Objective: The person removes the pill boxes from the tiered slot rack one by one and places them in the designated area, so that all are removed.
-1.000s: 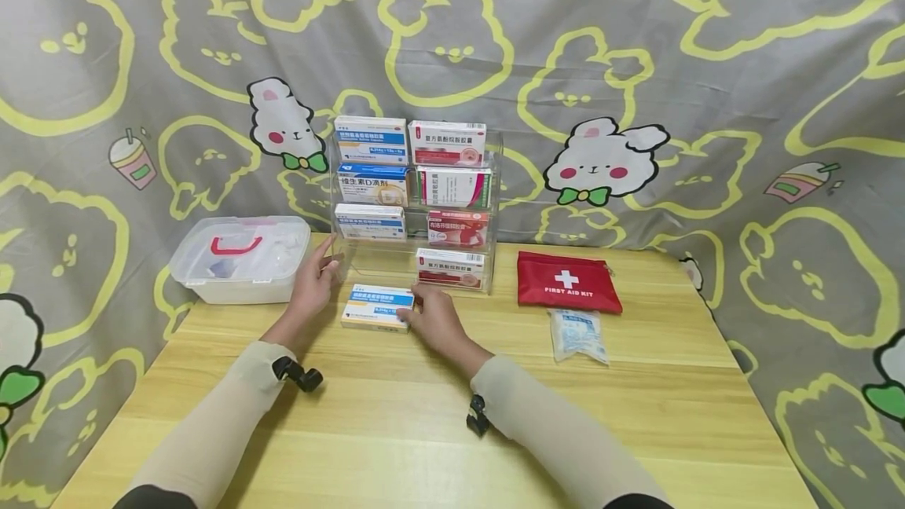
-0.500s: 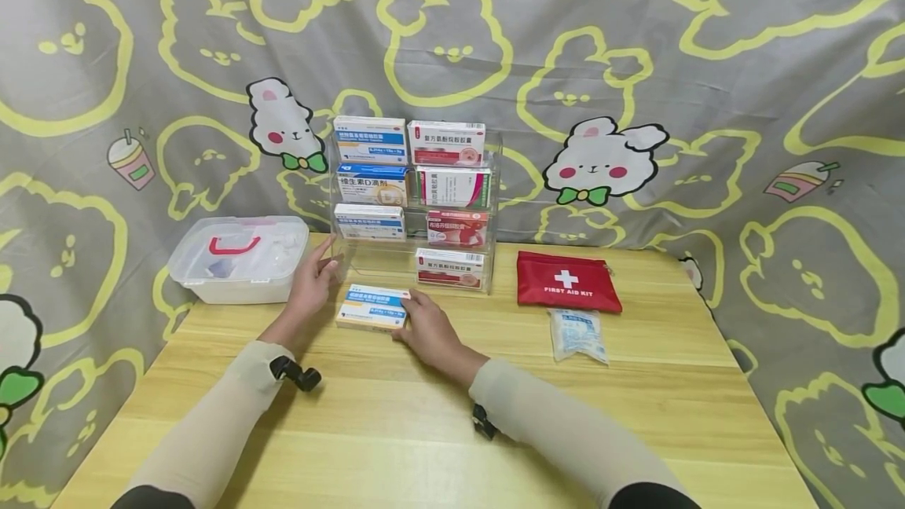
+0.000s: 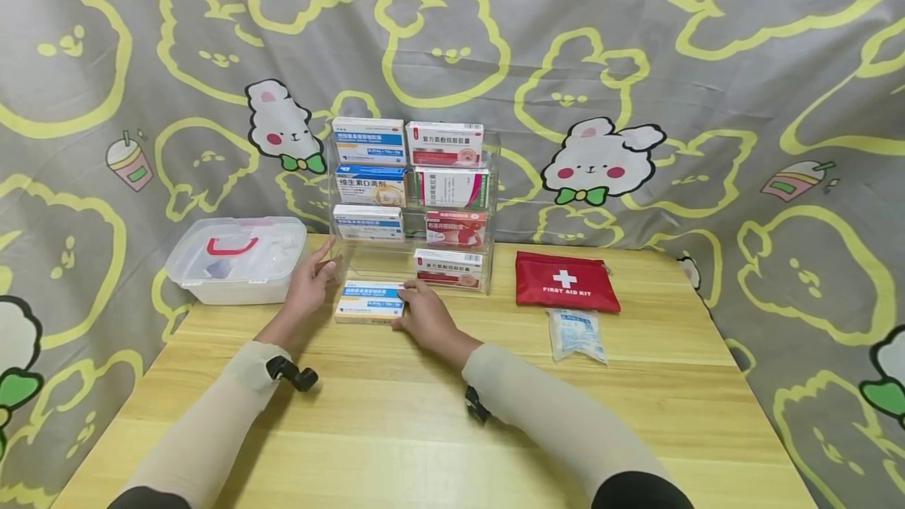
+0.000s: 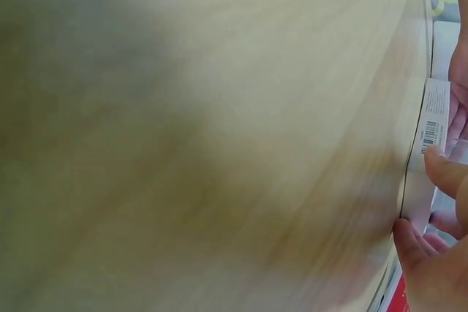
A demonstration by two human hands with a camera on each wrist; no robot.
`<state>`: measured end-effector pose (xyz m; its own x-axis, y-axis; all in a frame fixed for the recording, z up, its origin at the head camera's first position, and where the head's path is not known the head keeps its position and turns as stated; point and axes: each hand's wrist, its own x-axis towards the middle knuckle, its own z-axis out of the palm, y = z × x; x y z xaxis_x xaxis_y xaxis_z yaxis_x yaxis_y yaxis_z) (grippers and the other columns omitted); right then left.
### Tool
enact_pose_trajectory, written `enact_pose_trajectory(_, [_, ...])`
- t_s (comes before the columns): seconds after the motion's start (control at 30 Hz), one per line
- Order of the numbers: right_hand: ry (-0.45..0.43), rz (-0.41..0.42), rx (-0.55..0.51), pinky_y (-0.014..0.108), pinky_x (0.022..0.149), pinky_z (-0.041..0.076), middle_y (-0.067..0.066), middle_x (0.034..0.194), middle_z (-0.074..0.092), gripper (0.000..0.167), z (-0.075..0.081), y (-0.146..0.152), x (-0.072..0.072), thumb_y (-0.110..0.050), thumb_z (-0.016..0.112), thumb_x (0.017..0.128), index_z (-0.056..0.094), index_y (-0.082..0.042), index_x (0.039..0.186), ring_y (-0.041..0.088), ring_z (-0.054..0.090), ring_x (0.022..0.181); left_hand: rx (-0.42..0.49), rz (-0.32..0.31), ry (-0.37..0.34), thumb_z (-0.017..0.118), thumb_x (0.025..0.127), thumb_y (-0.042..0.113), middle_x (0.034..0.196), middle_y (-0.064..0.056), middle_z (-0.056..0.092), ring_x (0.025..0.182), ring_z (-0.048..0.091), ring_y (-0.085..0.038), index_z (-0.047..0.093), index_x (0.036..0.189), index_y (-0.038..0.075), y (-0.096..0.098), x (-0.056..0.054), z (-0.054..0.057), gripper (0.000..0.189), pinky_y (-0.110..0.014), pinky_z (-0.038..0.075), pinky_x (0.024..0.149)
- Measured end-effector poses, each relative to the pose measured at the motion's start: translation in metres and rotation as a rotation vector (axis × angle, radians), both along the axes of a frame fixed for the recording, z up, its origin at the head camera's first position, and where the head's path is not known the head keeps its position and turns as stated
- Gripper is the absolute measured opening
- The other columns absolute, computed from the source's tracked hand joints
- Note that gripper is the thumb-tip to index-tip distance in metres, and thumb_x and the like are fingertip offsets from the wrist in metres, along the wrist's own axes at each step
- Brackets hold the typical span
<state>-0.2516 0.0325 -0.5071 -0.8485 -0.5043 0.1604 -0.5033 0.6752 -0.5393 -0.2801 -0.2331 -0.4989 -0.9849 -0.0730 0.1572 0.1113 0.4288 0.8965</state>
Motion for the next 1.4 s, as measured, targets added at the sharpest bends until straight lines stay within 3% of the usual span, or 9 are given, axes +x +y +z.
enact_pose_trajectory(0.13, [-0.009,0.009,-0.010,0.042,0.110,0.046,0.013,0.147,0.054,0.067,0.000,-0.001,-0.003,-0.029,0.085,0.088,0.059,0.001,0.143,0.031,0.056,0.132,0.016,-0.008,-0.019,0.046,0.110,0.009,0.165,-0.015,0.034,0.134,0.055,-0.033,0.033,0.162,0.028,-0.001,-0.001,-0.001,0.056,-0.040,0.055,0.098])
enact_pose_trajectory(0.33, [-0.017,0.015,-0.013,0.040,0.109,0.047,0.010,0.145,0.055,0.068,-0.001,-0.001,-0.005,-0.031,0.085,0.088,0.059,-0.001,0.143,0.029,0.057,0.130,0.052,-0.011,-0.022,0.047,0.110,0.008,0.165,-0.013,0.034,0.137,0.053,-0.033,0.036,0.161,0.028,-0.002,-0.002,-0.001,0.056,-0.042,0.053,0.100])
enact_pose_trajectory(0.57, [-0.055,0.007,-0.041,0.041,0.111,0.046,0.010,0.146,0.054,0.071,-0.002,0.001,-0.005,-0.030,0.086,0.086,0.058,-0.002,0.145,0.030,0.055,0.132,0.029,-0.012,-0.014,0.047,0.110,0.007,0.166,-0.009,0.033,0.134,0.055,-0.033,0.035,0.161,0.028,-0.002,-0.002,0.000,0.056,-0.042,0.055,0.098])
enact_pose_trajectory(0.8, [-0.073,0.006,-0.073,0.041,0.112,0.045,0.010,0.147,0.053,0.071,0.000,0.005,-0.003,-0.029,0.086,0.087,0.058,-0.004,0.146,0.029,0.053,0.133,0.019,-0.006,-0.006,0.047,0.110,0.007,0.162,-0.014,0.038,0.131,0.058,-0.031,0.036,0.161,0.027,-0.002,-0.001,0.000,0.056,-0.033,0.057,0.092])
enact_pose_trajectory(1.07, [-0.075,0.000,-0.167,0.040,0.106,0.050,0.011,0.148,0.052,0.067,0.013,0.019,0.002,-0.023,0.086,0.087,0.059,-0.002,0.144,0.027,0.061,0.125,0.020,-0.005,-0.001,0.046,0.110,0.007,0.160,-0.017,0.042,0.127,0.060,-0.032,0.037,0.161,0.028,-0.001,-0.001,-0.001,0.055,-0.027,0.056,0.085])
enact_pose_trajectory(1.4, [-0.039,-0.029,-0.218,0.042,0.099,0.055,0.009,0.144,0.057,0.060,0.026,0.045,-0.003,-0.016,0.084,0.088,0.061,-0.006,0.143,0.031,0.063,0.122,0.028,-0.008,0.001,0.046,0.110,0.007,0.163,-0.013,0.038,0.128,0.059,-0.033,0.037,0.161,0.027,-0.001,-0.001,-0.001,0.055,-0.040,0.057,0.092])
